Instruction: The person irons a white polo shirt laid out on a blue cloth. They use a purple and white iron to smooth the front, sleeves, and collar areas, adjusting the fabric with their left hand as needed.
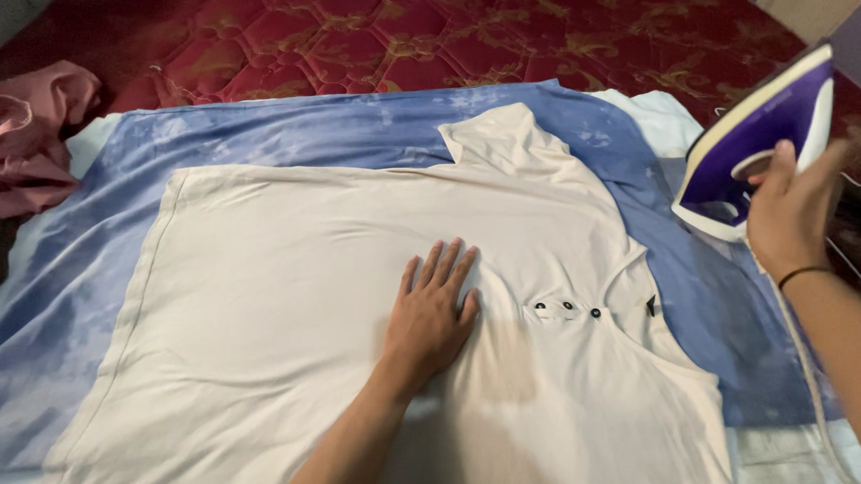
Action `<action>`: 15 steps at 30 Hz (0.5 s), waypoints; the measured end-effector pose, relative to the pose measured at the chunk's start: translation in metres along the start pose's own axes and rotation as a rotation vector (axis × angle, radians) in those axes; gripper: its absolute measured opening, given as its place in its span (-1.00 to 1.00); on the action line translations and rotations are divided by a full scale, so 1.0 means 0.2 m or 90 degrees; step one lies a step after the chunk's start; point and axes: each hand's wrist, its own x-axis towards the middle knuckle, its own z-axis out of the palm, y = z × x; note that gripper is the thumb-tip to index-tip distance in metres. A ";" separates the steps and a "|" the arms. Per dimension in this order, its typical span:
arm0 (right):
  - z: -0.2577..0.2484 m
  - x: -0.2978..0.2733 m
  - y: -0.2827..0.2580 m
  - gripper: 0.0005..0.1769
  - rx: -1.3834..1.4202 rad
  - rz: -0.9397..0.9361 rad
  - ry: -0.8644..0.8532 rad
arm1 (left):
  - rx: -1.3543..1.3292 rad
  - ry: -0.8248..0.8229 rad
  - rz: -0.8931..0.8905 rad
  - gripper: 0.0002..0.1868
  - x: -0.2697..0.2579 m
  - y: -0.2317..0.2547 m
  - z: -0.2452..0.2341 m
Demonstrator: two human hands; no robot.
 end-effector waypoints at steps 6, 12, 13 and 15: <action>0.03 -0.13 0.12 -0.56 0.142 0.001 0.066 | -0.032 0.032 0.012 -0.42 0.00 0.00 -0.01; -0.07 -0.11 0.37 -0.71 0.082 -0.081 -0.036 | -0.086 0.026 0.012 -0.48 -0.09 -0.06 -0.08; -0.09 -0.13 0.40 -0.69 0.096 -0.082 -0.047 | -0.064 0.020 0.019 -0.46 -0.14 -0.09 -0.11; -0.11 -0.17 0.44 -0.67 0.117 -0.080 -0.066 | -0.019 0.020 0.012 -0.41 -0.26 -0.17 -0.17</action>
